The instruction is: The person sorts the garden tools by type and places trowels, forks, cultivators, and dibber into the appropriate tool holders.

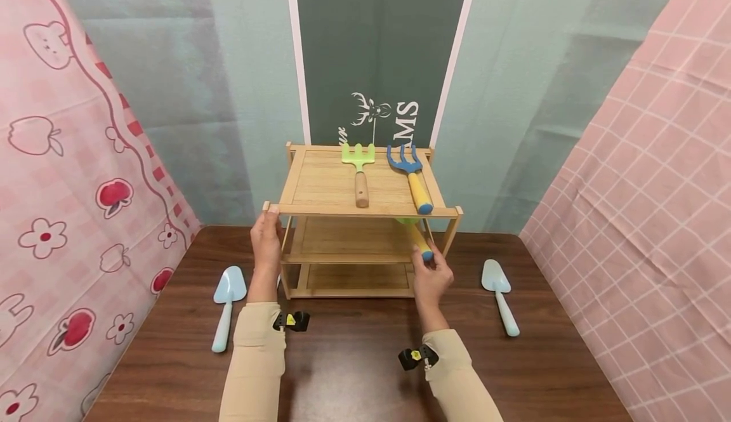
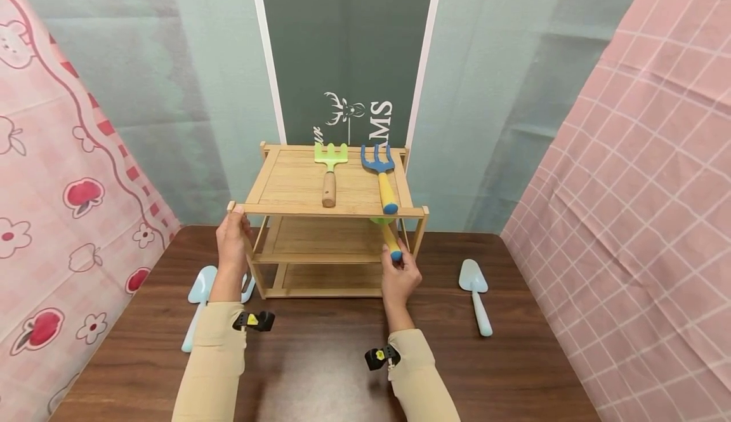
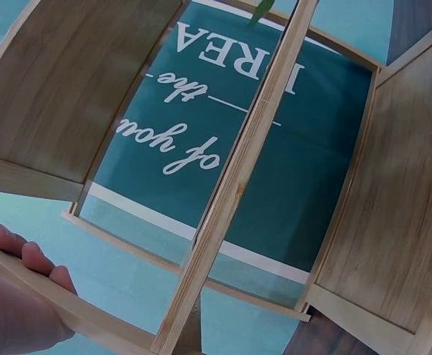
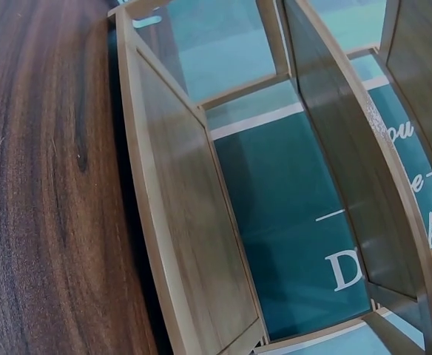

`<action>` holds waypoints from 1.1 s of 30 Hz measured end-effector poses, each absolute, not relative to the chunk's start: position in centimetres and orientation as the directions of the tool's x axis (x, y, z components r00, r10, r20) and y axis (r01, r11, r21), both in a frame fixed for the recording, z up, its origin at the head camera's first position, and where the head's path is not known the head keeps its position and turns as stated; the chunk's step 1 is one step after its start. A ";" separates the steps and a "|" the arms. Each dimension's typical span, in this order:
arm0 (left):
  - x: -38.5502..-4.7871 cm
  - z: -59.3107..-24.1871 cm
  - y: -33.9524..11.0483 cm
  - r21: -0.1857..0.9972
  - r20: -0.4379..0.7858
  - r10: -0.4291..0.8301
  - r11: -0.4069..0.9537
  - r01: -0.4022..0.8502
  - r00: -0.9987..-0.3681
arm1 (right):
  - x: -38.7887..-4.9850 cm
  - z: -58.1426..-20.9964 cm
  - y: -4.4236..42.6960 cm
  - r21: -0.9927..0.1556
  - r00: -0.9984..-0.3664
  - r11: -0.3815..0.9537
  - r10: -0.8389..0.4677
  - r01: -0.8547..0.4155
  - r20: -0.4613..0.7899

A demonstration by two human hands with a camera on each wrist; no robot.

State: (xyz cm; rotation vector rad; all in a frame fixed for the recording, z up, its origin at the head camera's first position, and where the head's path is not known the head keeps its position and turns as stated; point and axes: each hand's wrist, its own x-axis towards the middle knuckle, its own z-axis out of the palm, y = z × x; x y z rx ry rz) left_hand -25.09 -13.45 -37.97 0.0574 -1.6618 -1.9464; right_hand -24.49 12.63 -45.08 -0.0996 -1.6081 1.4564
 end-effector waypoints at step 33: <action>-27.5 -40.7 -14.3 0.911 0.338 -0.474 -0.054 0.410 -0.813 | -24.6 -48.5 13.7 -0.740 -0.519 0.491 0.528 -0.459 0.672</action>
